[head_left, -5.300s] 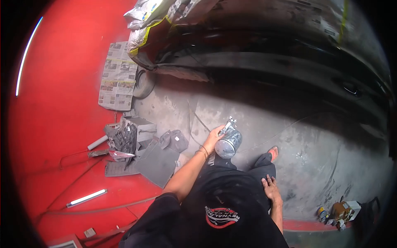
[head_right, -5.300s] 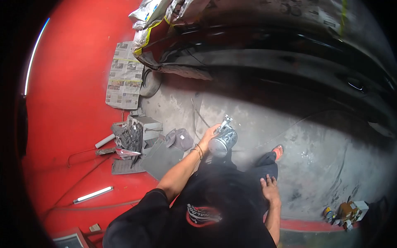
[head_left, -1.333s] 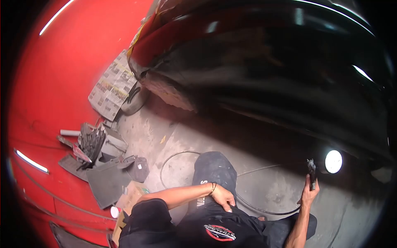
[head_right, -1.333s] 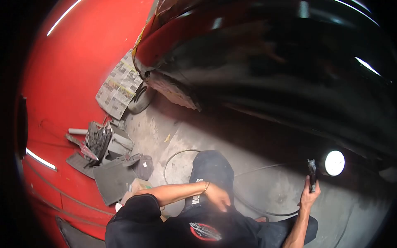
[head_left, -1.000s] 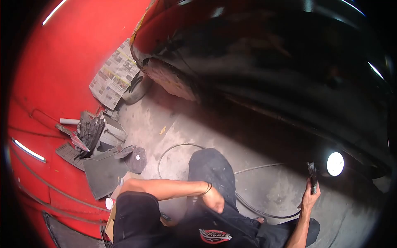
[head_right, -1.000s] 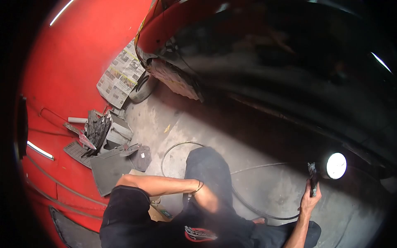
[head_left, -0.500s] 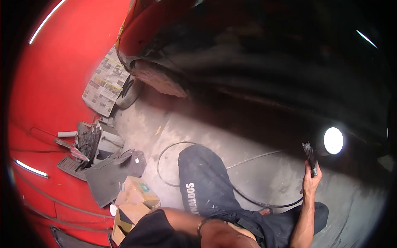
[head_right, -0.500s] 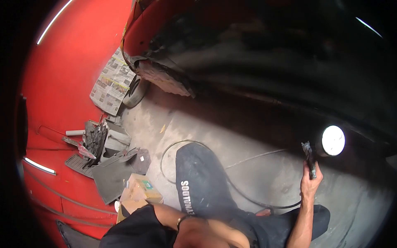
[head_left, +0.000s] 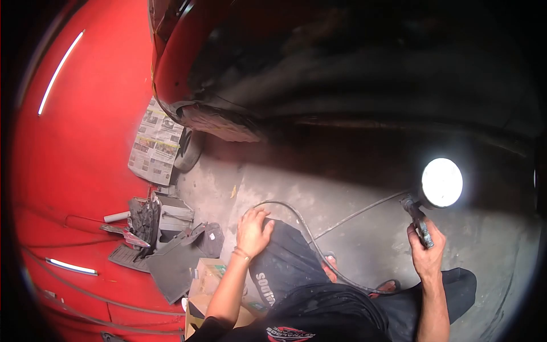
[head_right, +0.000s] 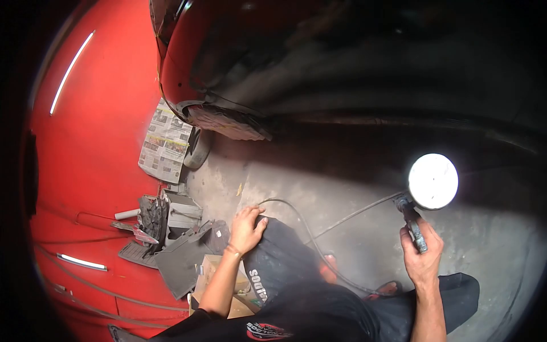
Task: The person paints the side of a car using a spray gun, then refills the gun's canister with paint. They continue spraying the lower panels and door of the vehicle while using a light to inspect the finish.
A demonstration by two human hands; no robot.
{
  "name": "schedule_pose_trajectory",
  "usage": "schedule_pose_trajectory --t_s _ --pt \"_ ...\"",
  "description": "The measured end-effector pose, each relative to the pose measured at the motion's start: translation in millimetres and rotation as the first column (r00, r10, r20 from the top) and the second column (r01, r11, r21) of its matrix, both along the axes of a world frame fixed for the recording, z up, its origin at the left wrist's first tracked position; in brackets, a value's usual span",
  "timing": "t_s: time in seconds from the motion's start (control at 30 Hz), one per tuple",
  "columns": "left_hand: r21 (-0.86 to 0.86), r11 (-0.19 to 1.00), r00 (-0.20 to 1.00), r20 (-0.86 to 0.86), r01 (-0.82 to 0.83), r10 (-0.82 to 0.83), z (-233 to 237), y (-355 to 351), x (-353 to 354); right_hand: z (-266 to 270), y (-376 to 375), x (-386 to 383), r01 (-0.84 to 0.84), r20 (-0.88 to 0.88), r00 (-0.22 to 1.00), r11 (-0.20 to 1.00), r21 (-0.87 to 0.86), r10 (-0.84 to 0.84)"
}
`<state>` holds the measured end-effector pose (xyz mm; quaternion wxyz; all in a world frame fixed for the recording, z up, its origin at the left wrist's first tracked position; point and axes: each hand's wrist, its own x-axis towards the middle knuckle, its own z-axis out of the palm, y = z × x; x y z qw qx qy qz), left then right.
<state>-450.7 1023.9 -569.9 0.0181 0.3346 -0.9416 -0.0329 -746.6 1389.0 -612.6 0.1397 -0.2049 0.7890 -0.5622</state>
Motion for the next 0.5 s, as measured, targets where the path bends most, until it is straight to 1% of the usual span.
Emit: schedule_pose_trajectory --t_s 0.03,0.07,0.1,0.13,0.23,0.27,0.33,0.5 --pt "0.062 0.985 0.984 0.077 -0.163 0.158 1.7 1.3 -7.4 0.6 -0.5 1.5 -0.013 0.0 1.0 1.0 -0.011 0.013" --pt "0.109 0.939 0.938 0.162 -0.326 0.306 4.5 2.7 -21.2 -3.1 0.4 1.6 -0.038 0.007 0.999 0.999 -0.012 0.038" --pt "0.142 0.866 0.864 0.249 -0.479 0.437 5.5 2.8 -29.2 -3.8 -1.3 2.8 -0.047 -0.01 0.999 0.999 -0.017 0.047" --pt "0.062 0.927 0.92 0.167 -0.369 0.355 1.2 4.1 -24.5 -2.4 -4.0 4.0 -0.056 -0.027 0.998 0.998 -0.019 0.055" --pt "0.074 0.95 0.951 0.09 -0.304 0.297 -3.2 6.6 -21.5 -4.7 -7.5 5.2 -0.089 -0.087 0.993 0.996 -0.024 0.086" --pt "0.061 0.95 0.948 0.108 -0.308 0.3 -3.9 5.6 -21.8 -5.9 -7.2 5.5 -0.099 -0.111 0.989 0.995 -0.021 0.096" --pt "0.039 0.949 0.942 0.139 -0.312 0.304 -7.3 3.6 -25.2 -9.1 -4.2 4.3 -0.132 -0.101 0.986 0.991 0.001 0.132" --pt "0.048 0.948 0.942 0.14 -0.315 0.306 -4.0 6.8 -28.9 -16.5 -0.6 5.5 -0.161 -0.082 0.983 0.986 0.033 0.164"
